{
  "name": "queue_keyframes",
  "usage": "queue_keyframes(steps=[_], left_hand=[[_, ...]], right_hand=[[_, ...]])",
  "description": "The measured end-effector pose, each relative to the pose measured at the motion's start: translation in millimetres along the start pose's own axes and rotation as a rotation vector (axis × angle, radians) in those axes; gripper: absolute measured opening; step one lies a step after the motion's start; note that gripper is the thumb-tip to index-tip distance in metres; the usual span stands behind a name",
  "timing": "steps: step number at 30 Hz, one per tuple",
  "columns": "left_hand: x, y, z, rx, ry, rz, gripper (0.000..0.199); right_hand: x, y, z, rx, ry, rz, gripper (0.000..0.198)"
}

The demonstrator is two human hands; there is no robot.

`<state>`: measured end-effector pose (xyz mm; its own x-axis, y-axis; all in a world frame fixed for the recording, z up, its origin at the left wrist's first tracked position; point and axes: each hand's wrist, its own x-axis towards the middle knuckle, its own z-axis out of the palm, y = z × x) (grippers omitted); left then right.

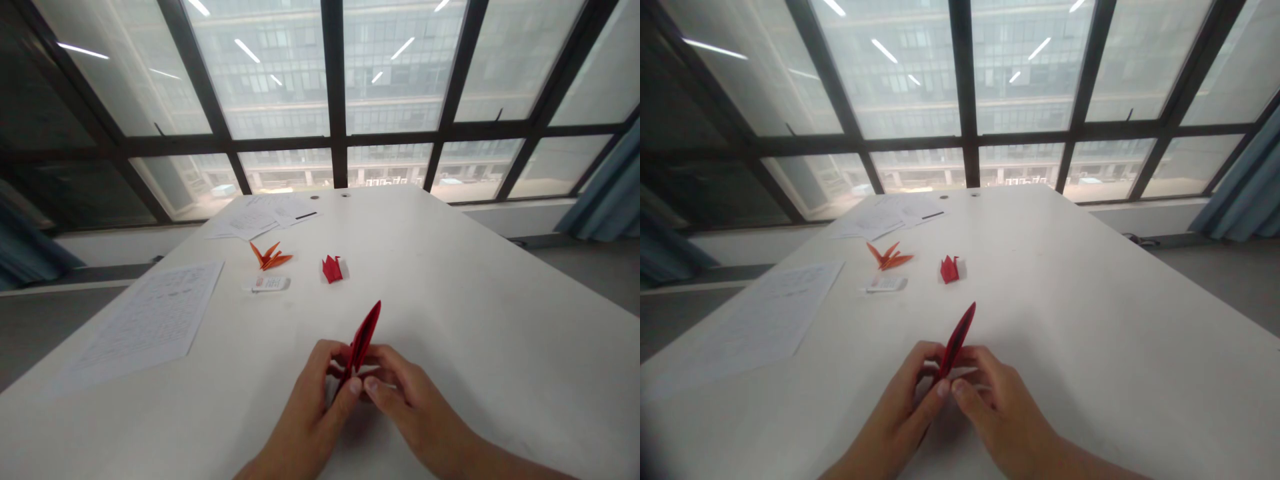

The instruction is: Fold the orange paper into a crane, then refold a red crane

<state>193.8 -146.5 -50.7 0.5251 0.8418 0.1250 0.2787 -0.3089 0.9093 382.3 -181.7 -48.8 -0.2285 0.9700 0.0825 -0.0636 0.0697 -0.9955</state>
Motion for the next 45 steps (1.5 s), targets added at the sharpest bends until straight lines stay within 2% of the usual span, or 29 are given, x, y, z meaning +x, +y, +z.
queue_keyframes(steps=[5, 12, 22, 25, 28, 32, 37, 42, 45], left_hand=[[2, -3, -4, -0.161, -0.076, -0.042, 0.025], [5, -4, -6, -0.266, -0.128, -0.057, 0.025], [6, -1, -8, -0.273, -0.07, -0.038, 0.011], [5, 0, -6, -0.224, -0.027, -0.022, 0.002], [4, 1, 0, -0.126, 0.04, -0.046, 0.006], [2, 1, 6, -0.084, 0.059, -0.06, 0.002], [3, 3, 3, -0.175, 0.135, -0.092, 0.019], [10, -2, -6, -0.153, 0.195, -0.166, 0.032], [14, -9, -10, -0.137, 0.251, -0.227, 0.037]], right_hand=[[0, 6, -4, -0.083, 0.031, 0.018, 0.023], [2, 3, -4, -0.076, 0.066, 0.063, 0.019], [2, 8, -3, -0.042, 0.092, 0.056, 0.018], [1, 8, 0, -0.057, 0.085, 0.048, 0.017], [-1, 8, 5, -0.105, 0.082, 0.052, 0.021], [1, 8, 6, -0.167, 0.123, 0.061, 0.021], [8, 8, -2, -0.28, 0.17, 0.05, 0.012], [15, 11, -13, -0.419, 0.256, 0.036, 0.014], [18, 11, -17, -0.408, 0.298, 0.045, 0.013]])
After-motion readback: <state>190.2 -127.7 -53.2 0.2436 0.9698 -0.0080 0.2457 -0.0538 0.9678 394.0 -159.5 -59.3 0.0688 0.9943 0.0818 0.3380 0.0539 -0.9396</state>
